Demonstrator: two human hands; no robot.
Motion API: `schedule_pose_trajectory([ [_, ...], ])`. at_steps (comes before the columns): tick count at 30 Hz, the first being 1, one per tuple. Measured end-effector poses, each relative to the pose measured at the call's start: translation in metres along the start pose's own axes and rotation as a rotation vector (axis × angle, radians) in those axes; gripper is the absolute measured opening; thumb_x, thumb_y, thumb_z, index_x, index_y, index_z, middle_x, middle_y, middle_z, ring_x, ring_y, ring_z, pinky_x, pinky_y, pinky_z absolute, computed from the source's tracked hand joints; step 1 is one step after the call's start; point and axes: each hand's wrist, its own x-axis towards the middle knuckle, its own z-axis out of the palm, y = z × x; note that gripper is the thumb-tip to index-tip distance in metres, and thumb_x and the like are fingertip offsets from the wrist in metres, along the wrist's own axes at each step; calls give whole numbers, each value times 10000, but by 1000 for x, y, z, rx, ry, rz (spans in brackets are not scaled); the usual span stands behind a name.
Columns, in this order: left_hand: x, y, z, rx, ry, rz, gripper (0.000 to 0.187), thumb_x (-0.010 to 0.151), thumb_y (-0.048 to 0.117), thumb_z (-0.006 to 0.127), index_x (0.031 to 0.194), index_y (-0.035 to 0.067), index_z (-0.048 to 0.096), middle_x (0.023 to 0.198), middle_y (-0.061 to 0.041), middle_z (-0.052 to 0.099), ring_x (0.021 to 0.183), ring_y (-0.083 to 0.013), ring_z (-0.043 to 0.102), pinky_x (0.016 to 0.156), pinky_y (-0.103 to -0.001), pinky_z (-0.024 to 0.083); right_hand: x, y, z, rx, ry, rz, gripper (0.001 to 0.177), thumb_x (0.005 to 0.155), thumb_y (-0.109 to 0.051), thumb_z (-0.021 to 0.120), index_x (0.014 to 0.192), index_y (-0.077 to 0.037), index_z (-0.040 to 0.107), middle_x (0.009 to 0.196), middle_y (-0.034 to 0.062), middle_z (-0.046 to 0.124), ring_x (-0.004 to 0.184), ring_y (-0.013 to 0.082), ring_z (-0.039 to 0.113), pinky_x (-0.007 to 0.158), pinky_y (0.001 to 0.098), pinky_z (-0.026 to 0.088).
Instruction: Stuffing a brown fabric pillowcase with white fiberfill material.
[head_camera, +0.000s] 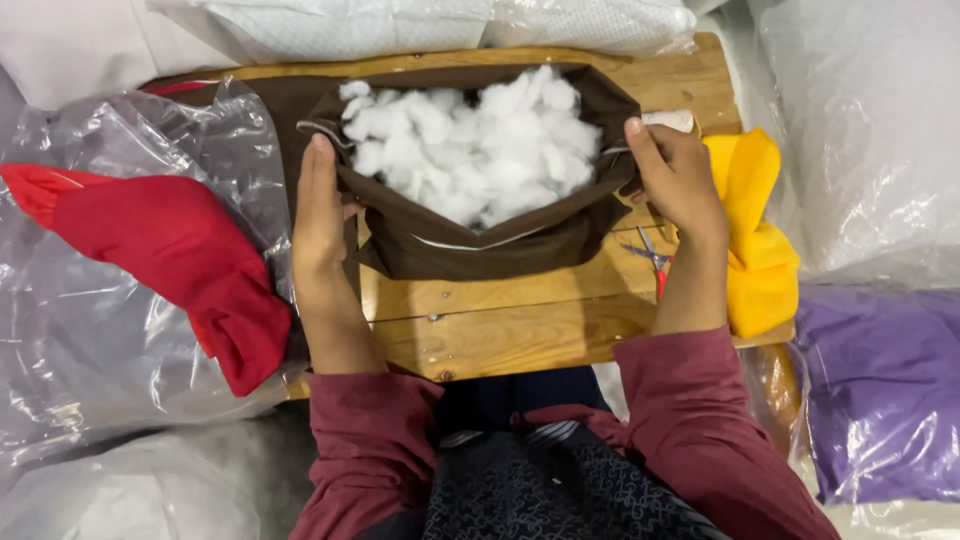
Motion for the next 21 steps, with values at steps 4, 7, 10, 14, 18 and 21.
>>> schedule_pose_trajectory([
  [4, 3, -6, 2, -571, -278, 89, 702, 826, 502, 692, 1428, 176, 538, 1215, 3, 652, 1006, -149, 640, 707, -293, 529, -9, 4, 11, 133, 16, -136, 491, 1119, -347, 562, 701, -149, 397, 624, -25, 425, 561, 103, 588, 556, 233, 539],
  [7, -13, 17, -6, -912, -384, 115, 511, 884, 240, 807, 1333, 74, 629, 1083, -64, 723, 909, -183, 703, 766, -314, 574, -14, 5, -2, 162, 134, -268, 500, 1163, -167, 597, 700, -133, 412, 613, -47, 366, 537, 94, 572, 527, 223, 511],
  [10, -51, 56, -17, -1096, -366, 50, 533, 854, 229, 791, 1323, 22, 642, 1251, -151, 734, 1165, -296, 720, 1040, -461, 607, -30, -3, -32, 216, 282, -401, 396, 1202, -110, 594, 808, -75, 582, 620, 2, 496, 549, 106, 583, 519, 224, 459],
  [14, -73, 59, -13, -932, -330, 117, 447, 872, 198, 821, 1277, 93, 664, 1187, -87, 757, 1068, -215, 737, 956, -323, 604, -46, -13, -43, 3, 270, -534, 569, 1182, -41, 635, 708, -117, 329, 669, -55, 259, 652, 83, 247, 604, 294, 178],
  [18, -92, 82, -32, -826, -229, 274, 304, 876, 238, 838, 1112, 124, 684, 1092, -44, 717, 984, -218, 730, 818, -376, 622, -32, 11, -56, 160, 376, -628, 201, 1139, 75, 623, 1005, 42, 769, 799, 110, 681, 616, 155, 639, 505, 250, 498],
  [21, -96, 81, -37, -817, -111, 189, 270, 808, 106, 855, 1017, 131, 687, 975, -97, 747, 840, -263, 732, 691, -398, 605, -31, 10, -57, 121, 429, -687, 397, 1160, 89, 586, 787, -44, 584, 697, 22, 494, 642, 118, 415, 597, 282, 295],
])
